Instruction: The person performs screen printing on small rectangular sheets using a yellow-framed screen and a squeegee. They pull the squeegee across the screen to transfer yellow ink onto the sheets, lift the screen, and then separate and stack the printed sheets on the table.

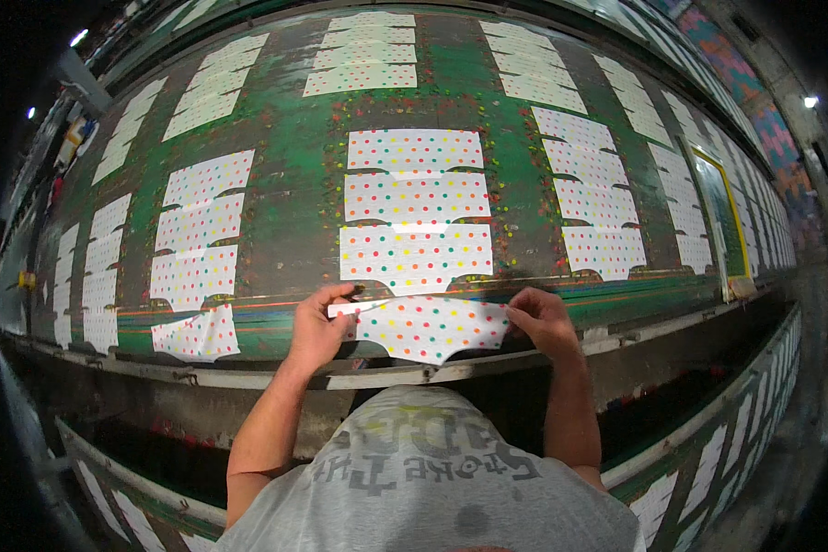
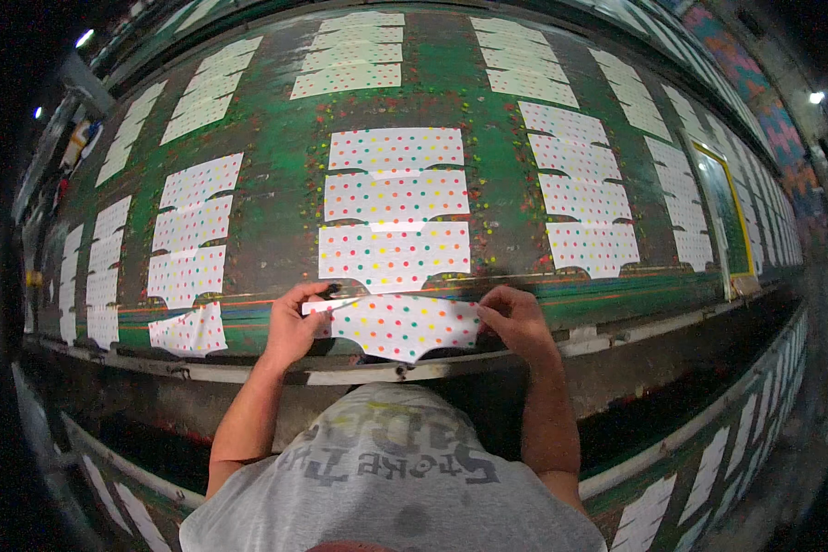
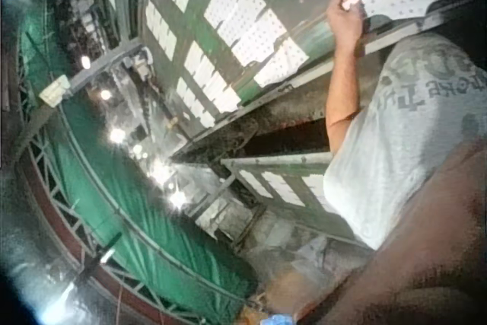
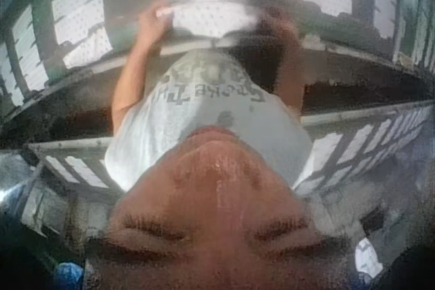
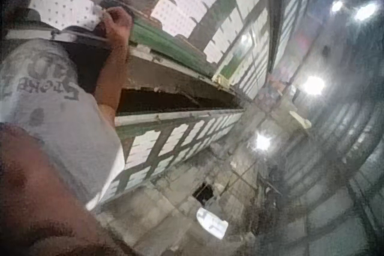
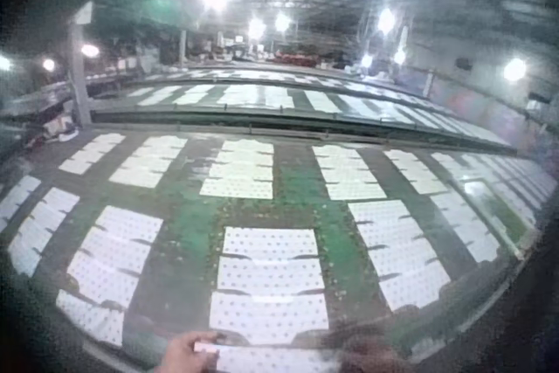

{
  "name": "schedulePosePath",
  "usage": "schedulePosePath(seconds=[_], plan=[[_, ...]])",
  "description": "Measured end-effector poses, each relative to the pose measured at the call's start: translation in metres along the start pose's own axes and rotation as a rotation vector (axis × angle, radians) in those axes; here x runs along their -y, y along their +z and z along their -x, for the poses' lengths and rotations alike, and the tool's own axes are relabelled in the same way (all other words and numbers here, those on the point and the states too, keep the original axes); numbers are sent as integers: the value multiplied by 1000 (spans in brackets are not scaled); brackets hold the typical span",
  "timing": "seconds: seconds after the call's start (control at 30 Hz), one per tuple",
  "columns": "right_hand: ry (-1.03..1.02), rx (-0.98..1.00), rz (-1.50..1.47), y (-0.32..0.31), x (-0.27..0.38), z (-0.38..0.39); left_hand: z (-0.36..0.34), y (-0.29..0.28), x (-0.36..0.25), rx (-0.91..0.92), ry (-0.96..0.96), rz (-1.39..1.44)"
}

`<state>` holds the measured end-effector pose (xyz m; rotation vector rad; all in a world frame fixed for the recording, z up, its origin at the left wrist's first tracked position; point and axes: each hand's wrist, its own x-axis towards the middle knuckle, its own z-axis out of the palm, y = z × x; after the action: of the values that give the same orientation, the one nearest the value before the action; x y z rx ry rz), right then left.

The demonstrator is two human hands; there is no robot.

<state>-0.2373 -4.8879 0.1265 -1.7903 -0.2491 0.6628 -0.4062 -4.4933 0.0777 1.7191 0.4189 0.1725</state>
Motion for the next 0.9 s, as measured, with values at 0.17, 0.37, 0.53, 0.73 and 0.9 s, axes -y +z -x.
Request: schedulePosePath(seconds=[0.17,0.37,0.53,0.73,0.9], plan=[[-101,-29,96,-20,-39,-44,2,18,5,-368,160,-432],[-181,-108,393,-72,-43,-31,45,32,-10,-631,129,-441],[-256,-164,430,-93,-37,-20,64,50,-28,-608,262,-544],[-338,-240,389,-86,-27,-5,16,63,-51,-497,435,-527],[-397,-233,478,-98,-11,15,-36,110,-75,-316,601,-413]])
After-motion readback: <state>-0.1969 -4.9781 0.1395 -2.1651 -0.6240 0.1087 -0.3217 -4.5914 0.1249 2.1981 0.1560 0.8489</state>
